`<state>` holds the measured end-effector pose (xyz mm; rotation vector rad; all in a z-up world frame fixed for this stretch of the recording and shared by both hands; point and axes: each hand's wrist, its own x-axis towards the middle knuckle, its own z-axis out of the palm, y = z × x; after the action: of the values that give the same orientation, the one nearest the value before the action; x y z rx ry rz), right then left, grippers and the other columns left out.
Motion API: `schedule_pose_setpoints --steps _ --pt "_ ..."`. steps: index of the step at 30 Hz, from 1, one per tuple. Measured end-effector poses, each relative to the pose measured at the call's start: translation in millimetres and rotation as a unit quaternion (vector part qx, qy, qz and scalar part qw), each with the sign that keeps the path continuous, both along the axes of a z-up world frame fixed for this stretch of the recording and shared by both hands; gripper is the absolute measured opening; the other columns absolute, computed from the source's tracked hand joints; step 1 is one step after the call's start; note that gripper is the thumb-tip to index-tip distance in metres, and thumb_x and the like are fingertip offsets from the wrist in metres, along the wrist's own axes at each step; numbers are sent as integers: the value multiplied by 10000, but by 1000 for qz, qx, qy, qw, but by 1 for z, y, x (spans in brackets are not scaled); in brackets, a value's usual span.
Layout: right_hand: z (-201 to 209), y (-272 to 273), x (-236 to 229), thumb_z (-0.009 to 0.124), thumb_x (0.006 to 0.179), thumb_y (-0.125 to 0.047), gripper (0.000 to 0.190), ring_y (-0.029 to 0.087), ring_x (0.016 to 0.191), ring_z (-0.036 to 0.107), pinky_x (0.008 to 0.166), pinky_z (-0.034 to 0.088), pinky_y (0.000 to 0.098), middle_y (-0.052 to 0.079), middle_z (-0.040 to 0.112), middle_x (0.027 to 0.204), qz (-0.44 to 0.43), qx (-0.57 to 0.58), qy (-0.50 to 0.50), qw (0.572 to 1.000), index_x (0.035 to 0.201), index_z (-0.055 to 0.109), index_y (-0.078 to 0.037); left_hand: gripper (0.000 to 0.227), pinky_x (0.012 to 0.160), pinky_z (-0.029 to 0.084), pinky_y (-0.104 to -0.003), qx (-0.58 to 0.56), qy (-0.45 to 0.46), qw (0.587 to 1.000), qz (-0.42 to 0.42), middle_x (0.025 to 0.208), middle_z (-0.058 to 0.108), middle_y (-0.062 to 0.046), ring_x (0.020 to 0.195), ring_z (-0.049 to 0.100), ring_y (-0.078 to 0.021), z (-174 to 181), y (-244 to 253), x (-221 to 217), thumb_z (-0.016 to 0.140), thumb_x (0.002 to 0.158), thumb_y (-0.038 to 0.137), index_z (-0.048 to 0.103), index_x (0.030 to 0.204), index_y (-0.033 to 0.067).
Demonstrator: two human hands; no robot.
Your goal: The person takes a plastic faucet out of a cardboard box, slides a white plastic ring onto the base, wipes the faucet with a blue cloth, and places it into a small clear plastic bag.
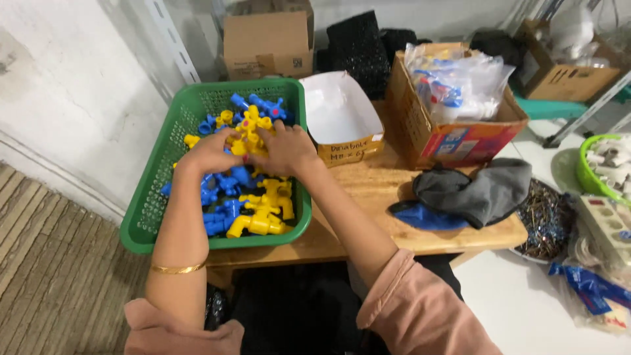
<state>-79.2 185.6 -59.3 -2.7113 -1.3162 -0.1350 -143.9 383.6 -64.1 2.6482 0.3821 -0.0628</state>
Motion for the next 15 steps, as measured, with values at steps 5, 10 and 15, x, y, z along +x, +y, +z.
schedule_pose_setpoints --steps 5,10,15 --pt "-5 2 1 471 849 -769 917 431 1225 641 1048 439 468 225 529 1406 9 -33 4 999 1595 256 -281 643 1024 527 -464 -26 -4 999 46 1143 765 -109 1202 661 -344 3 -2 -7 823 687 488 691 1271 254" --pt "-12 6 4 734 747 -661 1057 425 1186 663 1020 463 464 232 523 1397 -3 -44 -37 998 1588 218 -283 435 922 571 -490 -115 -28 990 76 1102 757 -170 1147 671 -395 36 -34 -31 760 827 398 751 1202 177" --pt "-18 8 8 761 877 -406 893 438 1258 619 1052 473 460 277 429 1473 -26 8 -57 998 1588 245 -244 556 904 576 -414 -231 -77 963 113 1068 743 -240 1077 680 -339 57 -47 -44 758 822 469 733 1204 65"
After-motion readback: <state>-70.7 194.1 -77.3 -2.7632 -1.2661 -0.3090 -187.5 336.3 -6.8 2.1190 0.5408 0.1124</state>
